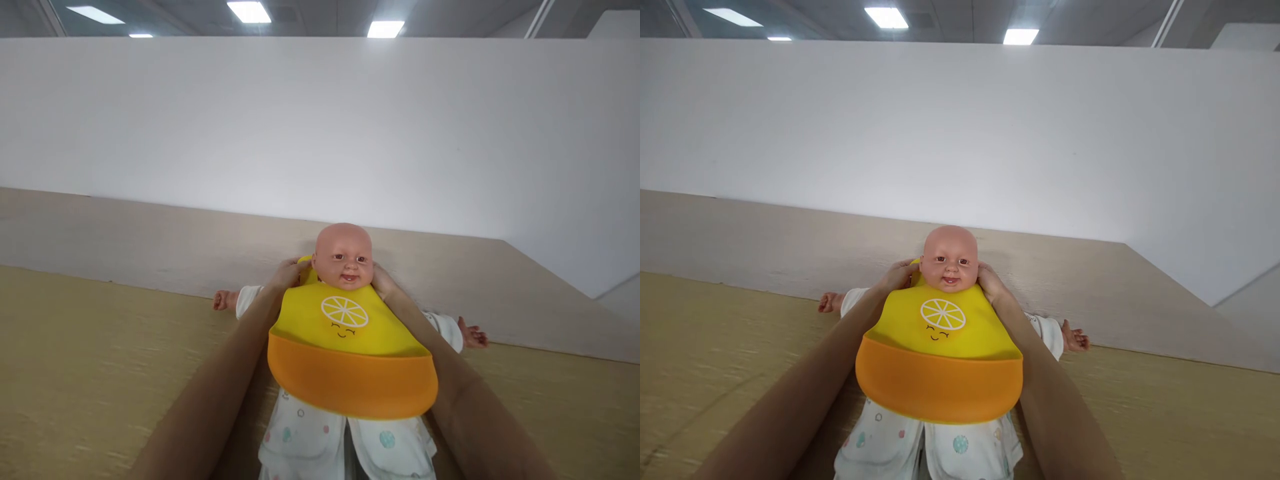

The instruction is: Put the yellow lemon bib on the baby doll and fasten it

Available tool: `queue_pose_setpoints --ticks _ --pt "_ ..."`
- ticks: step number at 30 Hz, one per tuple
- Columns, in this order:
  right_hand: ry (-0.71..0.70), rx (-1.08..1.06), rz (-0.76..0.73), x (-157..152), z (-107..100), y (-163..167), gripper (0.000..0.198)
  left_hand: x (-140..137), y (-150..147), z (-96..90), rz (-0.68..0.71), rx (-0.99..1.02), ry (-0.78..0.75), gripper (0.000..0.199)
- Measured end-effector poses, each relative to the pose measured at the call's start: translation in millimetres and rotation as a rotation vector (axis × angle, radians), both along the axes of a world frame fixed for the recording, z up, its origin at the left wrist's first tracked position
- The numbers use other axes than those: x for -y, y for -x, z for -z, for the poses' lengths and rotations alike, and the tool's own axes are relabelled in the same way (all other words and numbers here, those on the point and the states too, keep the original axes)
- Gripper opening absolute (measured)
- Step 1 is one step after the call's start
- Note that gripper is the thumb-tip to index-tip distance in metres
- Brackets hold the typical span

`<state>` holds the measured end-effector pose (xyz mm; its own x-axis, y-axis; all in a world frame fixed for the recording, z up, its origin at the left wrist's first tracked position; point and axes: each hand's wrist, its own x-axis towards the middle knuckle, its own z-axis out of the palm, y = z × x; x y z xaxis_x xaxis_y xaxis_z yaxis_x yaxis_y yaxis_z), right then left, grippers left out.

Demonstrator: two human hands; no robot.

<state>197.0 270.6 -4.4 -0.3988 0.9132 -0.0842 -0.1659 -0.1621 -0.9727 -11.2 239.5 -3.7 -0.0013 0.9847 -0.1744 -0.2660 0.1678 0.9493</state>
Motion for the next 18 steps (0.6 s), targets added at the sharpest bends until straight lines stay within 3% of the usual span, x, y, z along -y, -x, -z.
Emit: queue_pose_setpoints --ticks 7,12,18 --pt "0.137 -0.072 -0.051 -1.8 1.0 -1.6 0.024 7.1 -2.6 -12.1 -0.033 -0.054 0.033 0.015" --pt "0.115 -0.081 -0.018 -1.5 -0.1 -1.0 0.018 9.0 -4.1 -17.1 -0.041 -0.1 0.033 0.023" --pt "0.124 -0.056 -0.055 -2.7 1.4 -1.7 0.024 5.9 -4.1 -10.0 0.004 -0.032 0.008 0.029"
